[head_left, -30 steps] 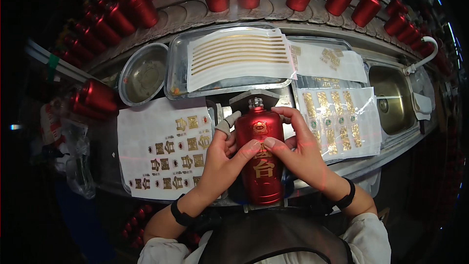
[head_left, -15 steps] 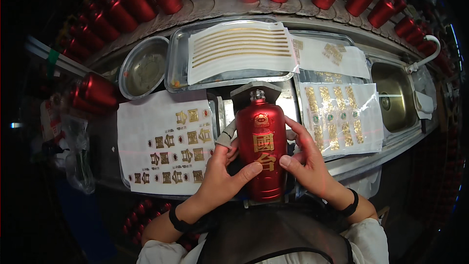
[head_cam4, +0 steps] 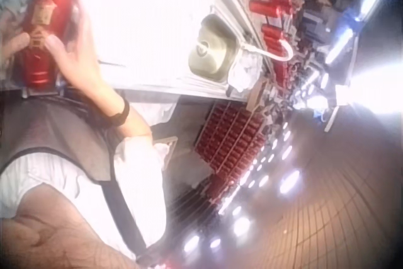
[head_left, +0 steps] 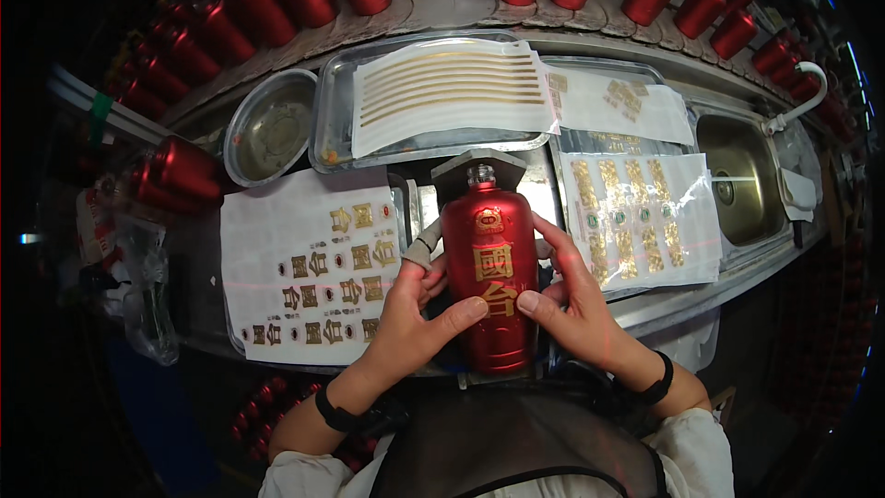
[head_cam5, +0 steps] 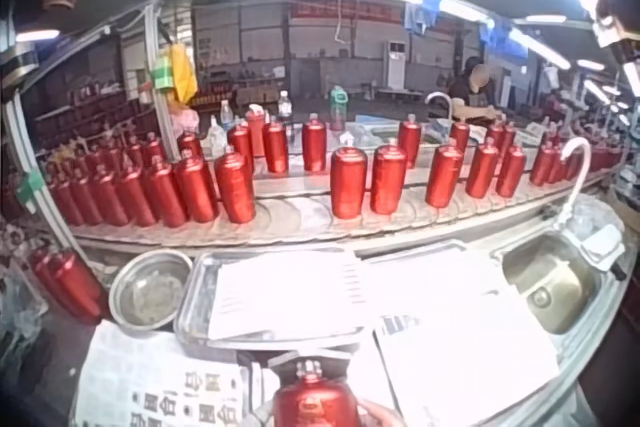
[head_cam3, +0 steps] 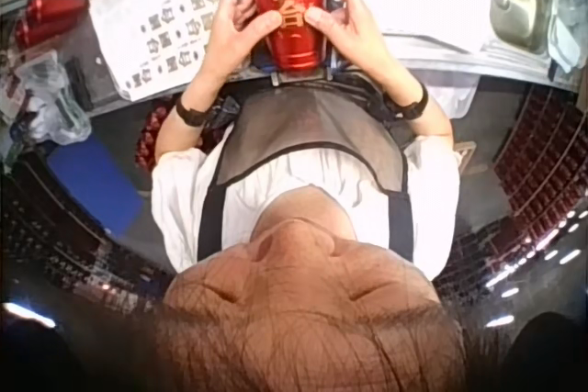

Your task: Applying gold decorative labels and red seals to red bottles at an industrial assembly line station.

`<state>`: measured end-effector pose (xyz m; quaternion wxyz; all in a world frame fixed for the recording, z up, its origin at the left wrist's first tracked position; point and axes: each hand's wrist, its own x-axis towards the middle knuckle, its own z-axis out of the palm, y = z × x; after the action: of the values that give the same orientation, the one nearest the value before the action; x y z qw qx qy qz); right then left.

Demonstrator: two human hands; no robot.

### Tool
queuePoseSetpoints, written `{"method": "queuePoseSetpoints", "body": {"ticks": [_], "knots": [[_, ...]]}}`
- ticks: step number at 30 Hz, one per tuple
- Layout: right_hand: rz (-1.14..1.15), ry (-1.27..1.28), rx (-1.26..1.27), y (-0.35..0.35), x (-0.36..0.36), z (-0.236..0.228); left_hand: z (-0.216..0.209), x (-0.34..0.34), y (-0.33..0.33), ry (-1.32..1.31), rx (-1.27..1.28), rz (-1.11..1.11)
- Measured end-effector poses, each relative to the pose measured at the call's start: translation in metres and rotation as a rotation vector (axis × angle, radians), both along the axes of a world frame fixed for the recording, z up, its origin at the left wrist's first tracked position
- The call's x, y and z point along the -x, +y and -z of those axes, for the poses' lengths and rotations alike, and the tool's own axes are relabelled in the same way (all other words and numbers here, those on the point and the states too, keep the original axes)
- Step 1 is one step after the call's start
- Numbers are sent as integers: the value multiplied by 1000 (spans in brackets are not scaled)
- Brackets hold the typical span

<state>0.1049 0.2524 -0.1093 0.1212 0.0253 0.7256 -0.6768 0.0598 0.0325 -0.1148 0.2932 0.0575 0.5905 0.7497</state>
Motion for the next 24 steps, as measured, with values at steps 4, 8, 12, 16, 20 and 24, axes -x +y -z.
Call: {"method": "queuePoseSetpoints", "body": {"ticks": [4,8,12,16,20,24], "knots": [[26,-2,-63,-6,1,-7,6,-3,1,66,61,-12],[18,-46,-35,-4,1,-7,7,-2,0,72,45,-6],[45,-72,147,-1,2,10,3,-2,2,-76,-42,-48],[79,-60,140,-6,1,3,6,-8,2,76,31,-4],[28,-86,5,-7,1,-10,5,-8,4,140,65,1],[51,-63,46,-8,1,-9,6,-8,3,135,55,5]]}}
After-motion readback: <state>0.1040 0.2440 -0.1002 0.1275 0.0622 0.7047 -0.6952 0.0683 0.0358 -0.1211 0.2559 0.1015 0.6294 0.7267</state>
